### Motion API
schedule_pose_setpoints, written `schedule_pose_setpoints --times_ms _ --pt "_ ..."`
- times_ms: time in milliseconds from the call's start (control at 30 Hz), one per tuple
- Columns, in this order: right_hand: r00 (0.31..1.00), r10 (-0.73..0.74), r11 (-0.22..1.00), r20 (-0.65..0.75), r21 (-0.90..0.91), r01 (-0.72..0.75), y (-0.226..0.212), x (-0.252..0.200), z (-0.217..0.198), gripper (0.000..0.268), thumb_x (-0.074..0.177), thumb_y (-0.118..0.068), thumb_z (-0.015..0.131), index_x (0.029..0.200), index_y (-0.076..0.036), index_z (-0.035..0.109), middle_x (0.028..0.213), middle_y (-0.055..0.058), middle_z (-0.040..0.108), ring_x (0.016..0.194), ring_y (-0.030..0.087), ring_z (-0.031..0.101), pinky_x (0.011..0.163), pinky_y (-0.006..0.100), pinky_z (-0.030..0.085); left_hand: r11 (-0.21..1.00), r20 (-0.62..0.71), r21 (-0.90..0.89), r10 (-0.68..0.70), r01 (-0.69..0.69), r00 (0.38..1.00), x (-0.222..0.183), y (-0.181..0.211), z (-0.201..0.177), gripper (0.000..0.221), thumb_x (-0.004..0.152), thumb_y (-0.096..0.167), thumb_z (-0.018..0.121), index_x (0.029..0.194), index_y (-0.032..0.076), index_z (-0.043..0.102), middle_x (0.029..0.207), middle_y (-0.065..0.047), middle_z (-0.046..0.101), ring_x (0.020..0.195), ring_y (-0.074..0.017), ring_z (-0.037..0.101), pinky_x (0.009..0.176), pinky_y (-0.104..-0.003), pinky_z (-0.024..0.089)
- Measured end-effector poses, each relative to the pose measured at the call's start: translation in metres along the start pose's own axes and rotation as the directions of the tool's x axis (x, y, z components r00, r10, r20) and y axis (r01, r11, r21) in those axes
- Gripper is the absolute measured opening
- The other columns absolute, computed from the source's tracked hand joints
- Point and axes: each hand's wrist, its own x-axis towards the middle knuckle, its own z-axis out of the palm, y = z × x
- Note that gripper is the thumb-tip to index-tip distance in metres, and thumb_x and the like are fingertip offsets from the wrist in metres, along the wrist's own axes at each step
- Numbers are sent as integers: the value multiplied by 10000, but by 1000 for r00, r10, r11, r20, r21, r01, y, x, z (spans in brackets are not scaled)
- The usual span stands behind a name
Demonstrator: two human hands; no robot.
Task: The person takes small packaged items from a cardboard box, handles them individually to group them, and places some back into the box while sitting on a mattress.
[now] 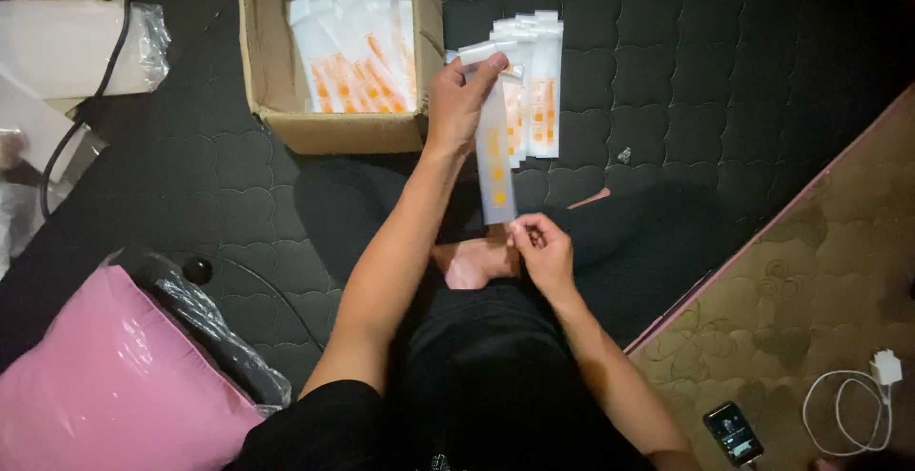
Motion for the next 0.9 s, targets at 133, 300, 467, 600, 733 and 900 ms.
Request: schedule_pose_setpoints --times_ms 133,300,467,600,733,900 --pt "998 -58 993 35 -101 62 18 3 -17 86 892 -115 779 971 -148 779 792 85 761 720 180 703 678 320 565 998 23 59 12 -14 1000 6 -1 -6 301 805 324 888 879 66 752 711 -13 684 614 -71 633 569 -224 560" --pt "933 -330 938 -147 -159 307 -44 46 -35 223 977 -130 733 1197 -103 709 1077 143 726 967 273 692 836 372 562 950 340 309 -73 -38 938 -7 -20 -1 223 905 295 799 856 83 750 655 -41 676 544 -96 598 561 -223 516" --pt "926 -362 932 -108 -39 360 -56 87 -27 214 1000 -147 721 1202 -78 720 995 109 710 928 209 669 830 354 558 974 307 219 -14 -56 951 8 -60 8 242 831 257 861 792 54 736 639 -42 668 594 -76 625 562 -222 516" --pt "964 -251 953 -88 150 262 -37 117 -22 127 996 -67 710 1112 -82 760 784 92 723 685 125 694 667 258 581 980 218 195 -6 -38 976 36 -72 13 274 840 299 852 802 52 738 644 -61 679 579 -102 643 536 -227 504" --pt "978 -192 924 -85 320 209 -10 134 -15 210 1023 -158 671 1210 -72 713 875 99 738 746 109 693 701 232 576 975 192 219 3 -46 981 53 -81 22 263 843 276 854 812 46 731 644 -73 671 568 -109 645 521 -218 494" --pt "981 -144 956 -133 237 173 22 157 -7 187 944 -118 798 1126 -103 755 915 65 726 758 71 660 677 235 567 974 217 226 -48 -2 975 48 -66 43 280 889 294 810 894 18 763 699 -74 680 611 -126 683 541 -208 536"
